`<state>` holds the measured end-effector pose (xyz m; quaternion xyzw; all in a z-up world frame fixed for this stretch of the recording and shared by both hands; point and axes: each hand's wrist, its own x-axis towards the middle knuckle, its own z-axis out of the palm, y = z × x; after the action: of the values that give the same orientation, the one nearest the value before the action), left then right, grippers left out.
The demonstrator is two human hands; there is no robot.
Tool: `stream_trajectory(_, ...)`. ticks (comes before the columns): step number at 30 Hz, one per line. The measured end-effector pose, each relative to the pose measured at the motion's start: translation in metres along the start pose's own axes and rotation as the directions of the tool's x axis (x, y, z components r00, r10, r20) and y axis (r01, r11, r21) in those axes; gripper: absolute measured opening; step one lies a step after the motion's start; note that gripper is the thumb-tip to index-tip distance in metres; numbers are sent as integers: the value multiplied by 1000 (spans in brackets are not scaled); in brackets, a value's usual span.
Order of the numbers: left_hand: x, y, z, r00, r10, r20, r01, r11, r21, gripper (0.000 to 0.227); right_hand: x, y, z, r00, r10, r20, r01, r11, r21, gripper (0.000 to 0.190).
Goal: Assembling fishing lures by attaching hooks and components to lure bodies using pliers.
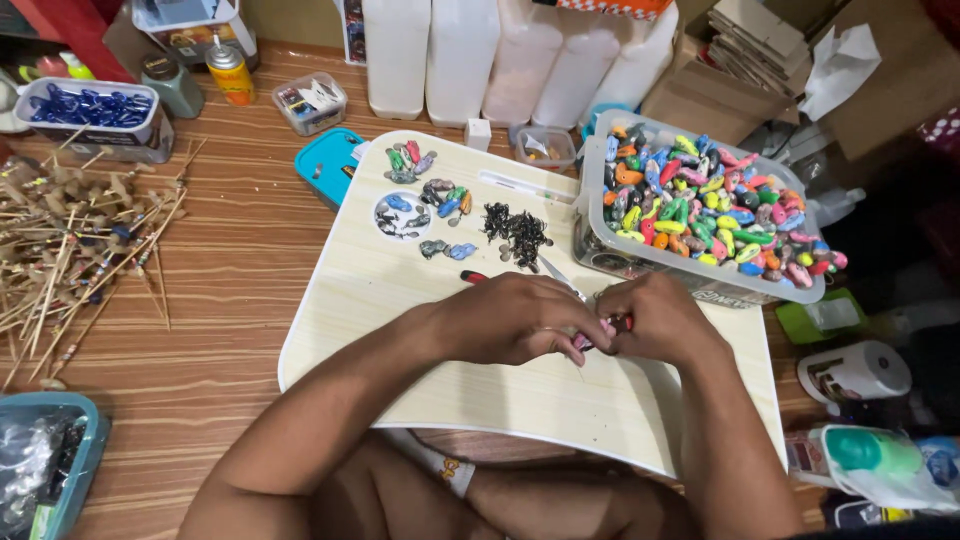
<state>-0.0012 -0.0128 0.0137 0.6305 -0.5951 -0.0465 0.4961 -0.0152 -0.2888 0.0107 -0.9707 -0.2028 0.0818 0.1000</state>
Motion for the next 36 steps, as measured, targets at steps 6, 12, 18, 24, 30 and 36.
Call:
stream_trajectory(6, 4, -7, -6, 941, 180, -287, -134, 976, 174, 25, -13, 5, -1, 945, -106, -309, 118, 993, 21, 14)
stream_trajectory(12, 3, -17, -5, 916, 205, -344, -149, 972, 183, 32, -22, 8, 4, 914, -54, -401, 57, 998, -5, 21)
stream_trajectory(18, 0, -27, -6, 887, 250, -388, -156, 954, 258, 25, -28, -5, 2, 880, 18, -475, -63, 995, -81, 23)
stream_trajectory(24, 1, -27, -4, 869, 272, -414, -140, 936, 322, 24, -37, -10, 3, 855, 61, -515, -159, 976, -148, 27)
stream_trajectory(30, 2, -31, -2, 864, 289, -412, -107, 906, 410, 21, -37, -12, 6, 829, 36, -559, -173, 965, -196, 24)
stream_trajectory(36, 2, -34, 0, 847, 303, -438, -93, 894, 439, 19, -36, -1, 15, 806, 9, -592, -183, 955, -234, 20)
